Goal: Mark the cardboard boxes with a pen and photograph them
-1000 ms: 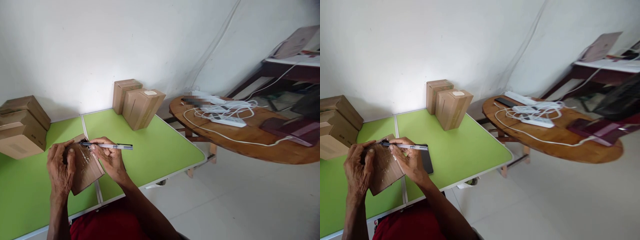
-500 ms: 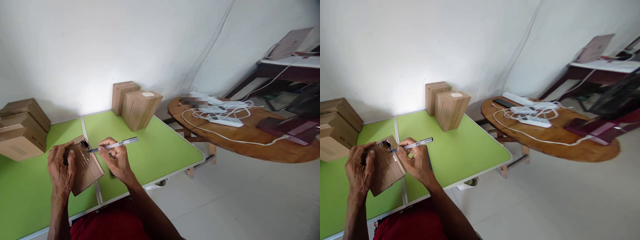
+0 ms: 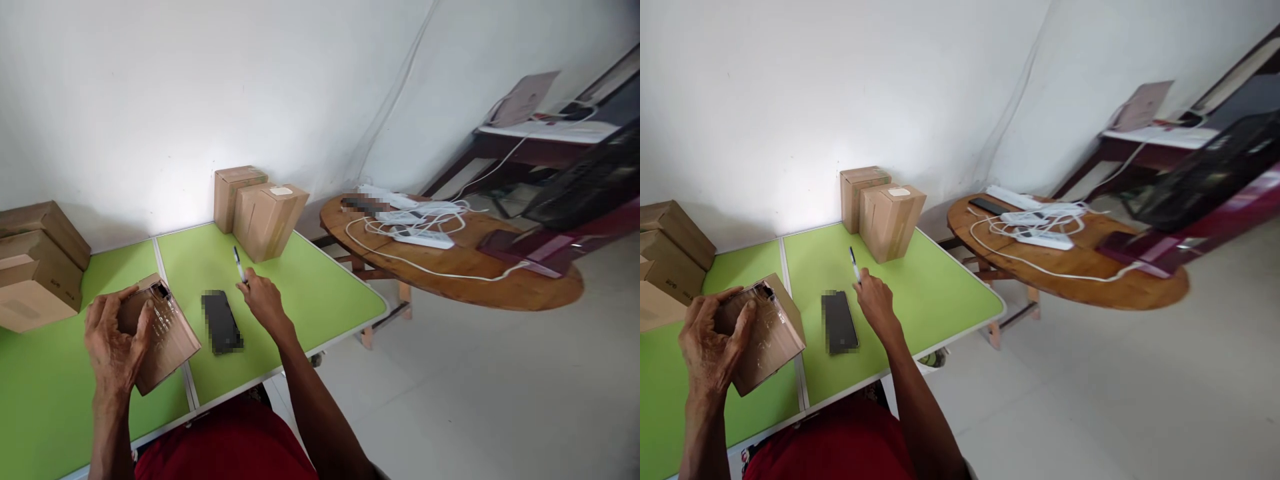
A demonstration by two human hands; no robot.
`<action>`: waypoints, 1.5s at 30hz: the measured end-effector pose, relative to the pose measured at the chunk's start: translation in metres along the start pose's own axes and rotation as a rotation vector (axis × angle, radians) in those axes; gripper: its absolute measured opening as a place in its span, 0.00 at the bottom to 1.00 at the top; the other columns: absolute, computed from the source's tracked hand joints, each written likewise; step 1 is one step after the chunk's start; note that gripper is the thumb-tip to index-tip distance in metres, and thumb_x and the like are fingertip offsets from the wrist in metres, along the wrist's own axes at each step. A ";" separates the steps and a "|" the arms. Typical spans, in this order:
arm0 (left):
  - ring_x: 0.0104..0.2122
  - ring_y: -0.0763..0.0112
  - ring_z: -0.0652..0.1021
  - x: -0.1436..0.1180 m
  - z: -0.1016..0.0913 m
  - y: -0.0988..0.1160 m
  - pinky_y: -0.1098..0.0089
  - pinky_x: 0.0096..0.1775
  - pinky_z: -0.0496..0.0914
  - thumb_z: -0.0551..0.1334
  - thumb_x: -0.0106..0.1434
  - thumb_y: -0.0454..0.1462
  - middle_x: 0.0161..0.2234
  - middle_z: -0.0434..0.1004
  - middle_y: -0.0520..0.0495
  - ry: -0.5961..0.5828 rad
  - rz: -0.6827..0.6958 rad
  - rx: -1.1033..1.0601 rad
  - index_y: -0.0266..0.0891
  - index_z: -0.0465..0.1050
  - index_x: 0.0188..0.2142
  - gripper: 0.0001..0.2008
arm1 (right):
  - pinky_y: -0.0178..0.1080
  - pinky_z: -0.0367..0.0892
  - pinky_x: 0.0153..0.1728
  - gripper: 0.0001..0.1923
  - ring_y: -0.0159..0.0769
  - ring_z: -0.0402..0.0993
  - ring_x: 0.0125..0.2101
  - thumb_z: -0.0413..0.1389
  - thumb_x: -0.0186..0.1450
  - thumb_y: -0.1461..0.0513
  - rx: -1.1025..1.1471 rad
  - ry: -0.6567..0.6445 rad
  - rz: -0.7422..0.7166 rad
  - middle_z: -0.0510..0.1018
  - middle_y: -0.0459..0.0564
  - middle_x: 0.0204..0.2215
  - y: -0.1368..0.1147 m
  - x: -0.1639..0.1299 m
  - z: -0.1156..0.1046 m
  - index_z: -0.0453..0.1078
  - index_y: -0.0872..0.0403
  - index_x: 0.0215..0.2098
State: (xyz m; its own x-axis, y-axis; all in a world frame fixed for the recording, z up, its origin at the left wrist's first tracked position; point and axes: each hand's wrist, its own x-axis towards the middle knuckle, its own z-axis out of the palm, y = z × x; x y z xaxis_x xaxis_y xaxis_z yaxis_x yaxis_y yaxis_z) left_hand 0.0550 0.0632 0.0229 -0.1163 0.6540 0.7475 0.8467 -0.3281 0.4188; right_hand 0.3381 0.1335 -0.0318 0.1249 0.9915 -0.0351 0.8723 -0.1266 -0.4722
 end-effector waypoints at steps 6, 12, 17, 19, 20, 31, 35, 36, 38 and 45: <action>0.47 0.48 0.82 0.000 -0.001 -0.001 0.51 0.51 0.75 0.68 0.73 0.48 0.45 0.84 0.39 -0.017 0.005 -0.004 0.43 0.86 0.51 0.16 | 0.43 0.70 0.48 0.11 0.53 0.86 0.55 0.56 0.82 0.64 -0.134 -0.144 0.136 0.87 0.69 0.54 0.025 -0.001 0.028 0.78 0.58 0.57; 0.47 0.47 0.82 0.003 0.000 -0.001 0.50 0.51 0.76 0.68 0.72 0.49 0.44 0.84 0.39 -0.006 -0.007 0.007 0.43 0.86 0.50 0.15 | 0.45 0.73 0.55 0.16 0.56 0.79 0.66 0.56 0.82 0.64 -0.137 -0.126 0.135 0.80 0.71 0.64 0.022 -0.009 0.031 0.75 0.59 0.65; 0.46 0.48 0.81 0.003 0.001 -0.002 0.50 0.51 0.75 0.67 0.72 0.50 0.44 0.83 0.40 0.000 -0.012 0.018 0.44 0.85 0.50 0.16 | 0.47 0.75 0.58 0.28 0.59 0.79 0.64 0.66 0.77 0.47 -0.075 -0.142 0.067 0.80 0.71 0.63 -0.011 -0.036 0.051 0.75 0.59 0.64; 0.46 0.48 0.81 0.003 0.001 -0.003 0.50 0.52 0.75 0.67 0.73 0.50 0.44 0.83 0.40 -0.001 -0.008 0.017 0.44 0.85 0.50 0.16 | 0.49 0.76 0.57 0.36 0.63 0.79 0.64 0.73 0.70 0.45 -0.026 -0.159 0.087 0.80 0.73 0.63 -0.022 -0.046 0.063 0.75 0.61 0.63; 0.47 0.48 0.81 0.003 0.001 -0.003 0.50 0.52 0.75 0.67 0.72 0.50 0.44 0.83 0.39 -0.003 -0.005 0.016 0.44 0.85 0.50 0.16 | 0.49 0.76 0.57 0.38 0.65 0.78 0.65 0.75 0.67 0.47 0.010 -0.160 0.106 0.79 0.75 0.64 -0.025 -0.048 0.068 0.74 0.61 0.64; 0.46 0.48 0.81 0.001 0.005 -0.006 0.51 0.50 0.75 0.67 0.73 0.49 0.44 0.83 0.39 0.032 0.016 0.014 0.43 0.85 0.49 0.15 | 0.45 0.75 0.52 0.12 0.54 0.85 0.53 0.70 0.63 0.58 0.565 -0.273 0.103 0.88 0.57 0.45 -0.002 -0.040 0.081 0.75 0.54 0.40; 0.46 0.49 0.81 0.001 0.004 -0.007 0.51 0.50 0.76 0.67 0.73 0.49 0.43 0.83 0.39 0.025 0.024 0.016 0.42 0.85 0.50 0.16 | 0.43 0.80 0.41 0.16 0.47 0.87 0.40 0.66 0.66 0.51 0.852 -0.425 0.050 0.85 0.49 0.35 0.016 -0.057 0.079 0.74 0.53 0.42; 0.45 0.49 0.81 0.000 0.004 -0.007 0.52 0.50 0.76 0.67 0.73 0.49 0.43 0.83 0.40 0.029 0.023 0.016 0.42 0.85 0.50 0.16 | 0.45 0.82 0.40 0.20 0.47 0.88 0.39 0.67 0.66 0.47 0.969 -0.473 0.047 0.85 0.50 0.36 0.022 -0.063 0.077 0.73 0.54 0.44; 0.45 0.49 0.81 0.000 0.005 -0.007 0.51 0.50 0.76 0.67 0.73 0.49 0.43 0.83 0.40 0.038 0.025 0.013 0.42 0.85 0.50 0.16 | 0.51 0.85 0.41 0.29 0.50 0.90 0.39 0.72 0.63 0.44 1.287 -0.563 0.065 0.86 0.53 0.40 0.034 -0.074 0.071 0.73 0.53 0.50; 0.45 0.49 0.81 -0.001 0.006 -0.007 0.51 0.51 0.76 0.67 0.73 0.49 0.43 0.83 0.40 0.032 0.012 0.011 0.42 0.85 0.50 0.17 | 0.58 0.88 0.49 0.31 0.51 0.92 0.48 0.78 0.66 0.50 1.806 -0.625 0.010 0.87 0.58 0.56 0.021 -0.100 0.021 0.73 0.50 0.58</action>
State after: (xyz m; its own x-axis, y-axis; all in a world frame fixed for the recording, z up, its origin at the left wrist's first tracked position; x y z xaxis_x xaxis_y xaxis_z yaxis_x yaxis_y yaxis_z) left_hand 0.0518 0.0687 0.0160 -0.1223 0.6277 0.7688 0.8537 -0.3286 0.4041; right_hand 0.3338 0.0327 -0.0571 -0.3973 0.9104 -0.1154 -0.6387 -0.3646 -0.6776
